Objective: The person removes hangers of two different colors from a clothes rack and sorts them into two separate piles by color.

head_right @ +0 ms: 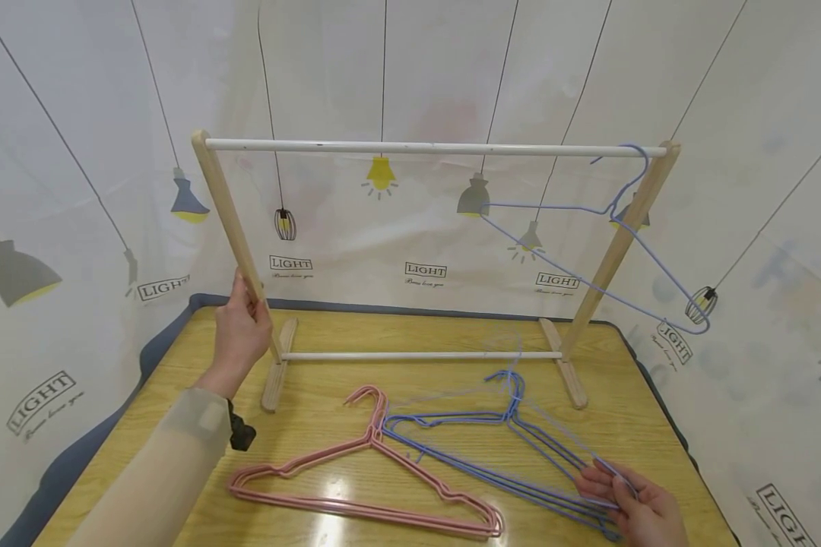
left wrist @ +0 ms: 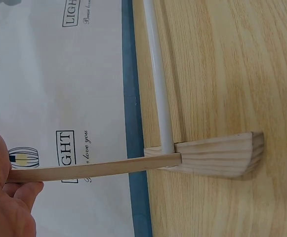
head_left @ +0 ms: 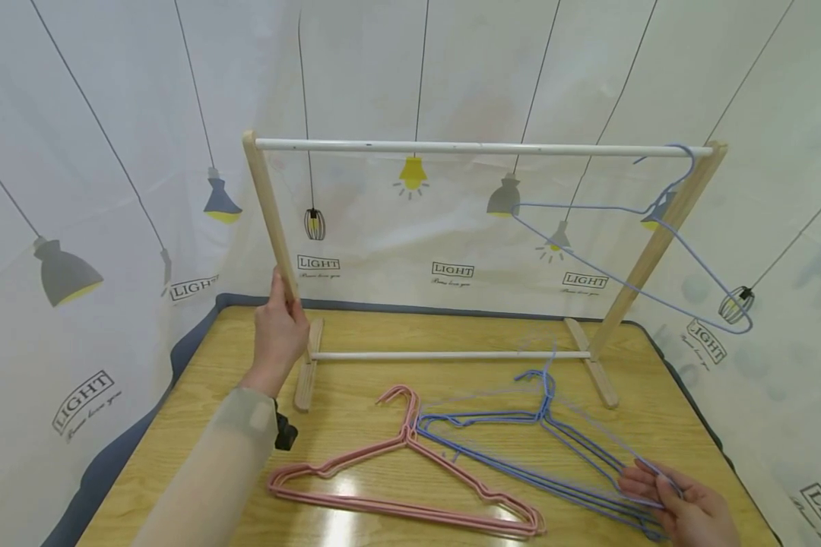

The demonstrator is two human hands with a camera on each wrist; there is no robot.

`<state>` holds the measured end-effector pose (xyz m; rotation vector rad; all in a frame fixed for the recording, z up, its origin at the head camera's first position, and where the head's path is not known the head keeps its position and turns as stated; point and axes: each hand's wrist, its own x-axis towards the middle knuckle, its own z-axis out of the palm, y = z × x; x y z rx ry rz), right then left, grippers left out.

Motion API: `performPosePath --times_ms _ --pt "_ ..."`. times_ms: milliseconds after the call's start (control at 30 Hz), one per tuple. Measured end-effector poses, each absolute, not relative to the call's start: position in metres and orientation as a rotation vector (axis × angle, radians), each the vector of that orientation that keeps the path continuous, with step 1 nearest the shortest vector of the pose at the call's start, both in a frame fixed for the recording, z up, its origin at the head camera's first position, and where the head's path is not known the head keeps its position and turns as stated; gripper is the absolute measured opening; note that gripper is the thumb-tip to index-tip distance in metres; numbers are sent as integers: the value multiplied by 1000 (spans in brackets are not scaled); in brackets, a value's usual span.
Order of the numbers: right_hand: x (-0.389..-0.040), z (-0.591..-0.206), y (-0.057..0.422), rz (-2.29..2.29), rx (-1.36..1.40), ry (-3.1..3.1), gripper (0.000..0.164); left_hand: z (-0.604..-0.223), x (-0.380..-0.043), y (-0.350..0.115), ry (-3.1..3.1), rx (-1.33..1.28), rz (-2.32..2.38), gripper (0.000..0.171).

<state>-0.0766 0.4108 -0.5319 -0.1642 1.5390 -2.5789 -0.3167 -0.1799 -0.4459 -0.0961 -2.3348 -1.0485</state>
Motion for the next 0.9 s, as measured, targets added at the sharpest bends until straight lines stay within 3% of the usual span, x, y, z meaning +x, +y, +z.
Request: performPosePath --times_ms 300,567,733,900 --pt "-71 -539 420 -2425 220 1796 20 -445 -315 -180 -2339 -97 -1052 61" --pt "-74 -543 410 -2234 326 2340 20 -445 -314 -180 -2336 -102 -1051 63" --pt "-80 -537 406 -1973 564 2515 41 -445 -315 -180 -2335 -105 -1043 61" --pt "-84 -534 406 -1748 726 2606 48 -445 -314 -180 -2341 -102 -1050 60"
